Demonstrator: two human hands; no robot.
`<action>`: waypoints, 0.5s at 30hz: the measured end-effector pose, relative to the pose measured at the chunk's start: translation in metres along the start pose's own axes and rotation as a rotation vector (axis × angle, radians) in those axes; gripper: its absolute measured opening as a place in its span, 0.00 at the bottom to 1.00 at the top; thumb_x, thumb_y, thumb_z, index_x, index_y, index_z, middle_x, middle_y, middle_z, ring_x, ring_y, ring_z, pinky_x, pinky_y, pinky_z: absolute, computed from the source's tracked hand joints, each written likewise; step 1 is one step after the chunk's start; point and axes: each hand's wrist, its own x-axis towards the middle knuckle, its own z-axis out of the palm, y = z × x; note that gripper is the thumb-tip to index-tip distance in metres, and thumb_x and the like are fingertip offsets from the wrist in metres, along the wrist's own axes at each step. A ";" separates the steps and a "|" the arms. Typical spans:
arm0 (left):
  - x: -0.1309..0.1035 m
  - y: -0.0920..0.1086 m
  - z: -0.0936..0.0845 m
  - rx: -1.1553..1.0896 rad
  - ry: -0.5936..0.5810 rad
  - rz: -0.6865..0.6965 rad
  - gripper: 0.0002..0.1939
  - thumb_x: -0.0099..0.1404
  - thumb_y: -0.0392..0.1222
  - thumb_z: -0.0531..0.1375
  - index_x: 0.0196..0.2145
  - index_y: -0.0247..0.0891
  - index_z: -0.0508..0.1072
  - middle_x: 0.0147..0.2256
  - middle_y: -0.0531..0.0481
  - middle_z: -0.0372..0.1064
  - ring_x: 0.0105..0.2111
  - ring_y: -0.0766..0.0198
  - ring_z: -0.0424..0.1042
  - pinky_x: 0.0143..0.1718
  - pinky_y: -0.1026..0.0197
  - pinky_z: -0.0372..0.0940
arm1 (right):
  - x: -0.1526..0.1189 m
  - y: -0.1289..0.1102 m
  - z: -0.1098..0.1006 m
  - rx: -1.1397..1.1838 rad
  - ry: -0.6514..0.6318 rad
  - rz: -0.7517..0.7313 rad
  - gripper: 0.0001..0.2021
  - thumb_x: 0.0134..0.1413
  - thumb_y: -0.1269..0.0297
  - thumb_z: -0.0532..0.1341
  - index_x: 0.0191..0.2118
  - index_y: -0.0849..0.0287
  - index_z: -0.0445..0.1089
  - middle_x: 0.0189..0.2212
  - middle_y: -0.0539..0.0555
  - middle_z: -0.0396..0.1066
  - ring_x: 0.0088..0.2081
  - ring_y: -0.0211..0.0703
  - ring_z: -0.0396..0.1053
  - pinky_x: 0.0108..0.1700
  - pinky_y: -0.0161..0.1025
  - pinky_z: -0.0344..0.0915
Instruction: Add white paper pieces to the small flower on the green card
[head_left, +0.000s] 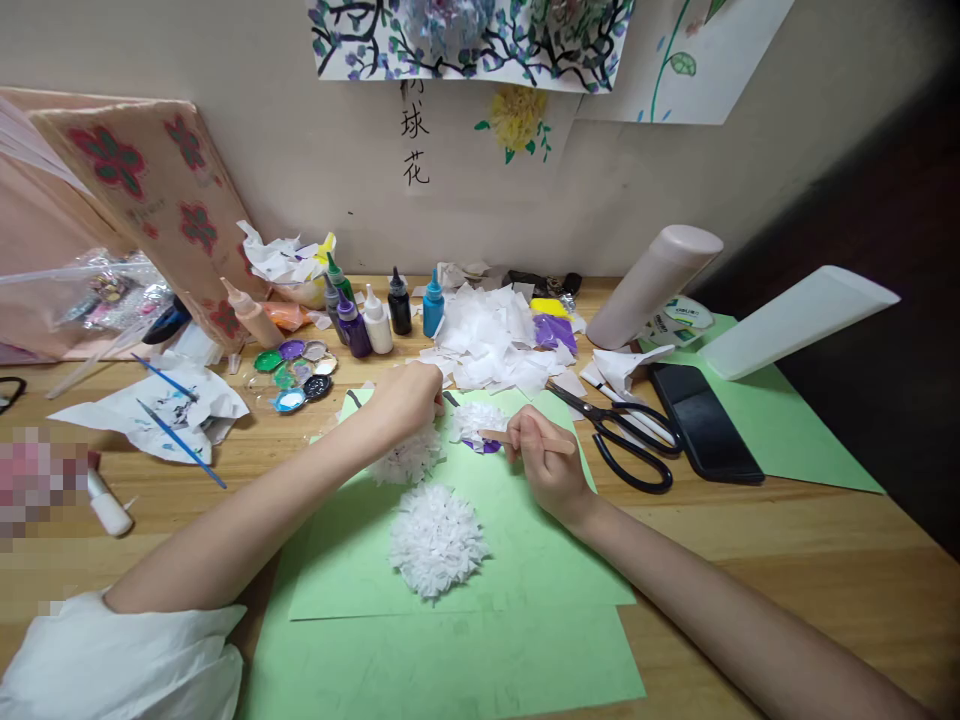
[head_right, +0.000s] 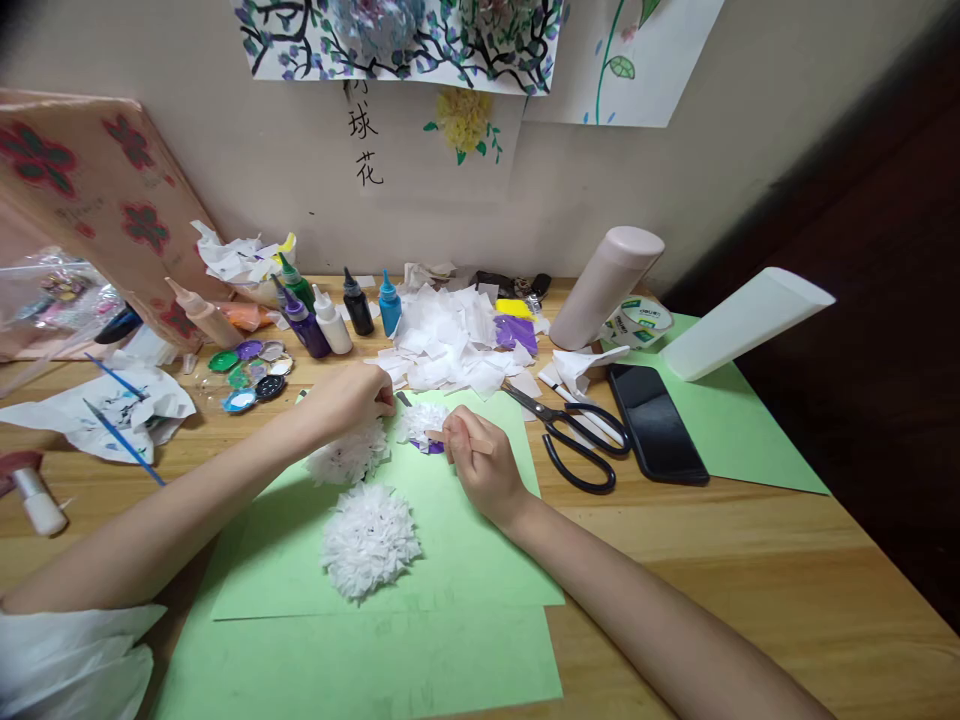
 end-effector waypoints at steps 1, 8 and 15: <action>0.000 0.001 0.000 0.002 0.001 -0.004 0.05 0.52 0.38 0.59 0.28 0.37 0.75 0.30 0.46 0.74 0.30 0.60 0.70 0.25 0.64 0.56 | 0.000 0.000 0.000 0.015 0.000 0.006 0.16 0.63 0.62 0.44 0.24 0.56 0.55 0.17 0.47 0.57 0.21 0.35 0.58 0.27 0.34 0.57; -0.002 0.003 -0.001 0.011 0.012 -0.007 0.05 0.52 0.37 0.59 0.27 0.37 0.75 0.30 0.45 0.74 0.31 0.57 0.71 0.26 0.63 0.57 | -0.010 0.005 -0.003 0.156 0.134 -0.202 0.18 0.63 0.66 0.43 0.21 0.57 0.55 0.16 0.47 0.55 0.19 0.35 0.55 0.24 0.35 0.53; -0.002 0.002 -0.002 0.001 0.011 -0.006 0.06 0.53 0.38 0.59 0.28 0.37 0.75 0.31 0.44 0.74 0.32 0.57 0.71 0.28 0.63 0.59 | -0.011 0.004 -0.005 0.147 0.032 -0.302 0.17 0.62 0.67 0.43 0.21 0.57 0.55 0.15 0.47 0.54 0.19 0.35 0.53 0.23 0.35 0.51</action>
